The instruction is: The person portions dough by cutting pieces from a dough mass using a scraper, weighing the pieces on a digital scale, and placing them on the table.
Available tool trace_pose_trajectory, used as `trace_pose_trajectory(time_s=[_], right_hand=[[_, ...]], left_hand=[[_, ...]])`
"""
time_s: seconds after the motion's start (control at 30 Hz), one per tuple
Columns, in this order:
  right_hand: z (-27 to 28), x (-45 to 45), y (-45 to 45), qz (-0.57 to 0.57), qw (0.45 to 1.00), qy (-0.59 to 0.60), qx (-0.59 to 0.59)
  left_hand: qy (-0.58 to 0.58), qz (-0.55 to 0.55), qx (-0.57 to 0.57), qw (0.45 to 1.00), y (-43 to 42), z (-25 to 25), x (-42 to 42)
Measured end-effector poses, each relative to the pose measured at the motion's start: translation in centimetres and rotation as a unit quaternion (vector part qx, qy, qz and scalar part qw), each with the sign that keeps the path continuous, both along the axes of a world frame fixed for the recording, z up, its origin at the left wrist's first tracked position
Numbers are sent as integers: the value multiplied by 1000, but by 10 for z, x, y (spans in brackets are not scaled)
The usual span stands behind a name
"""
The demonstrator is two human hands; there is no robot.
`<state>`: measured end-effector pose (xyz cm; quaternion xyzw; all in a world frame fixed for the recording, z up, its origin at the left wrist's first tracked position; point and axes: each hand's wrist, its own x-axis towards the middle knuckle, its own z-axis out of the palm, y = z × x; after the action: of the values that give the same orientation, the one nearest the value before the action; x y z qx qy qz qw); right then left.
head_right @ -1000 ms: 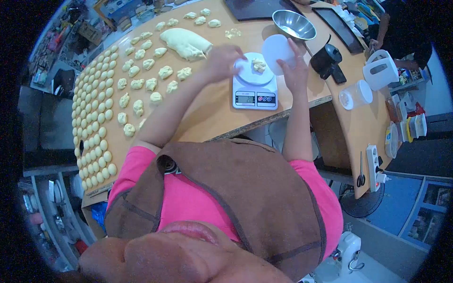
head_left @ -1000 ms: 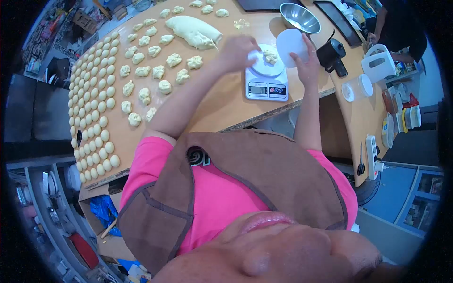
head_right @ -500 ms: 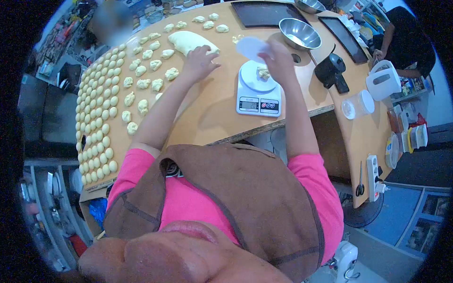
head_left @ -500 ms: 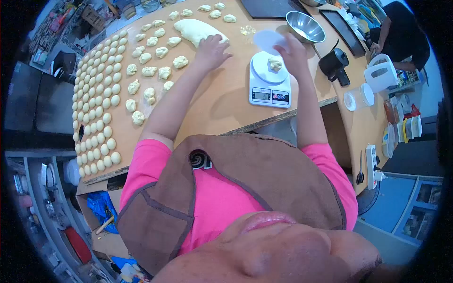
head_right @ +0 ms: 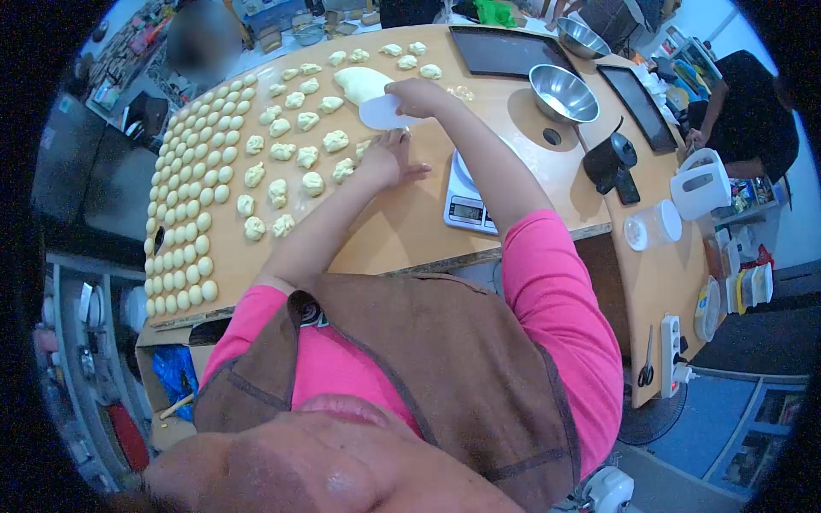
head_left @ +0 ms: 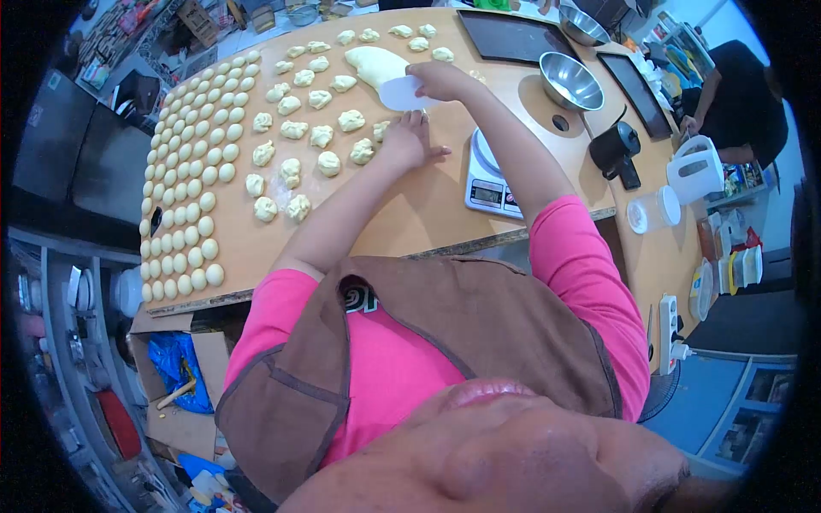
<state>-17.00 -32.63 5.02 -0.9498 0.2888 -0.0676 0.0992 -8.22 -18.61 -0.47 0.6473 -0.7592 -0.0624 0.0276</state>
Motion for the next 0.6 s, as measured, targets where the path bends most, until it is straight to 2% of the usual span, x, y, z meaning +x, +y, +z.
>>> trace_pose_trajectory(time_s=[0.13, 0.2, 0.33, 0.37, 0.4, 0.43, 0.47, 0.5, 0.53, 0.6], right_hand=[[-5, 11, 5, 14, 993, 107, -49], [-7, 13, 4, -2, 994, 108, -26], [-15, 4, -7, -32, 989, 138, 37], [-20, -1, -8, -33, 989, 137, 38], [-29, -9, -13, -12, 993, 119, 19], [-33, -18, -12, 8, 995, 102, 2], [-35, -29, -12, 4, 995, 100, 5], [-29, -41, -9, -72, 997, 35, 7], [-16, -53, -8, -147, 989, -32, 3], [15, -92, 7, -226, 949, -197, -92]], left_hand=[[-4, -3, 8, 1000, 3, -3, 0], [2, 0, -106, 994, 6, -15, -1], [21, -35, -88, 995, 3, -12, 2], [74, -42, -70, 994, 4, -10, 2], [125, -51, -53, 989, 3, -7, 1], [125, -54, -51, 989, 1, -10, 1], [183, -74, -84, 977, -2, -13, 1], [240, -94, -116, 959, -3, -16, 0], [239, -99, -117, 959, -5, -11, -5], [291, -181, -258, 903, -6, 2, -28]])
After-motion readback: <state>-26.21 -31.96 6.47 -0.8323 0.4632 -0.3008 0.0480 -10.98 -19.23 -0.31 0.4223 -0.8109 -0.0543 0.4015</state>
